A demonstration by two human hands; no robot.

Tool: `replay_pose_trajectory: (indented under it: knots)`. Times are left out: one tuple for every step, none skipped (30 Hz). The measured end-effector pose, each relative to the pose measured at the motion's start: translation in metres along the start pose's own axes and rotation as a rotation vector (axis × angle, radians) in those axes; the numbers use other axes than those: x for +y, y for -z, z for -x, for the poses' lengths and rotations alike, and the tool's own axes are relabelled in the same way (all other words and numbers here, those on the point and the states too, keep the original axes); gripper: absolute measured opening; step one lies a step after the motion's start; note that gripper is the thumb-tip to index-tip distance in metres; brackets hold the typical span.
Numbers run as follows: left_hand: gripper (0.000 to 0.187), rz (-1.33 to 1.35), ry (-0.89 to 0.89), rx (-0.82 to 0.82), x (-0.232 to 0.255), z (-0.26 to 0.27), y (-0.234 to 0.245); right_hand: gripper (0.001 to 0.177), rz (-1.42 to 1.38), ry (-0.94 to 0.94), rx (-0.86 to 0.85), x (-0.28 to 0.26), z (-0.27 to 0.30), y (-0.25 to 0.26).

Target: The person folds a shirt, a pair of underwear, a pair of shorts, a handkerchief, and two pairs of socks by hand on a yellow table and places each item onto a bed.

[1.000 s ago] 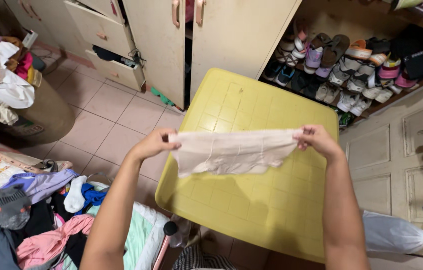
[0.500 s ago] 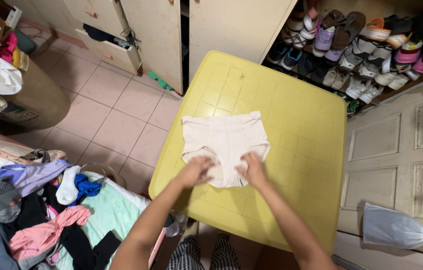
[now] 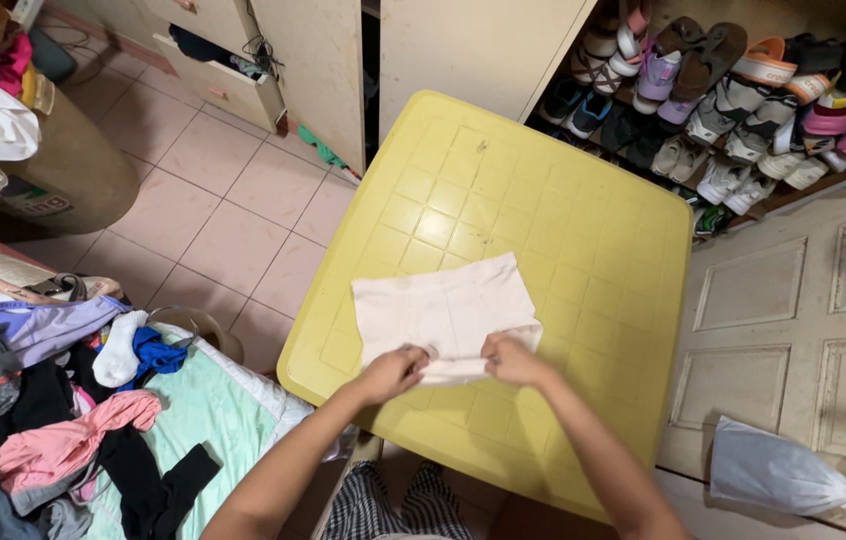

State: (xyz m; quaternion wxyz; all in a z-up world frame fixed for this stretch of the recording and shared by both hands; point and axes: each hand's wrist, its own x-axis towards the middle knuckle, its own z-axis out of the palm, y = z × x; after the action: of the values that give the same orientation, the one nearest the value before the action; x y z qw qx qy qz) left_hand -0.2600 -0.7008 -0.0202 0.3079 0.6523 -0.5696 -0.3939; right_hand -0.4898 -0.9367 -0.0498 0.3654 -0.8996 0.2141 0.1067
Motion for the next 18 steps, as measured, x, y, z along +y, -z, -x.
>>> replay_pose_trajectory:
  knots:
    - [0.024, 0.084, -0.043, 0.062, 0.004, -0.007, 0.005, 0.018, -0.027, -0.088, -0.089, 0.004, -0.013, 0.016]
    - [0.026, 0.056, 0.018, 0.084, 0.005, -0.016, 0.011, 0.021, -0.052, -0.176, -0.179, 0.007, -0.03, 0.033]
    - [0.028, 0.026, 0.077, 0.107, 0.006, -0.029, 0.02, 0.026, -0.057, -0.152, -0.118, 0.006, -0.048, 0.047]
    - [0.028, 0.022, 0.123, 0.181, 0.006, -0.044, 0.027, 0.03, -0.063, -0.127, -0.057, 0.002, -0.065, 0.058]
    - [0.028, 0.018, 0.167, 0.25, 0.004, -0.057, 0.031, 0.032, 0.002, -0.109, 0.053, -0.003, -0.081, 0.064]
    - [0.028, 0.001, 0.258, 0.316, -0.002, -0.068, 0.037, 0.035, 0.067, -0.091, 0.164, -0.01, -0.093, 0.065]
    - [0.028, -0.017, 0.348, 0.38, -0.009, -0.076, 0.04, 0.035, 0.066, -0.091, 0.16, -0.018, -0.096, 0.059]
    - [0.028, -0.015, 0.352, 0.38, -0.018, -0.081, 0.042, 0.041, 0.248, -0.077, 0.34, -0.028, -0.098, 0.049]
    - [0.033, -0.118, 0.321, 0.5, -0.029, -0.084, 0.048, 0.049, 0.429, -0.063, 0.521, -0.038, -0.1, 0.04]
    - [0.039, -0.222, 0.287, 0.618, -0.04, -0.084, 0.051, 0.049, 0.426, -0.065, 0.519, -0.044, -0.096, 0.028]
    - [0.039, -0.22, 0.289, 0.613, -0.05, -0.079, 0.05, 0.049, 0.416, -0.187, 0.551, -0.049, -0.082, 0.011]
    - [0.039, -0.297, 0.306, 0.556, -0.059, -0.072, 0.048, 0.049, 0.405, -0.31, 0.581, -0.052, -0.067, -0.007]
    - [0.04, -0.375, 0.319, 0.499, -0.068, -0.065, 0.047, 0.049, 0.37, -0.306, 0.529, -0.054, -0.05, -0.027]
    - [0.04, -0.374, 0.318, 0.494, -0.076, -0.057, 0.046, 0.049, 0.333, -0.302, 0.478, -0.053, -0.034, -0.046]
    - [0.036, -0.408, 0.262, 0.487, -0.083, -0.05, 0.044, 0.049, 0.332, -0.305, 0.481, -0.049, -0.023, -0.061]
    - [0.032, -0.441, 0.205, 0.48, -0.087, -0.046, 0.04, 0.051, 0.342, -0.301, 0.434, -0.043, -0.015, -0.075]
    - [0.032, -0.444, 0.202, 0.48, -0.086, -0.043, 0.036, 0.052, 0.351, -0.294, 0.388, -0.034, -0.019, -0.084]
    - [0.034, -0.352, 0.253, 0.429, -0.083, -0.041, 0.032, 0.052, 0.35, -0.294, 0.393, -0.019, -0.03, -0.08]
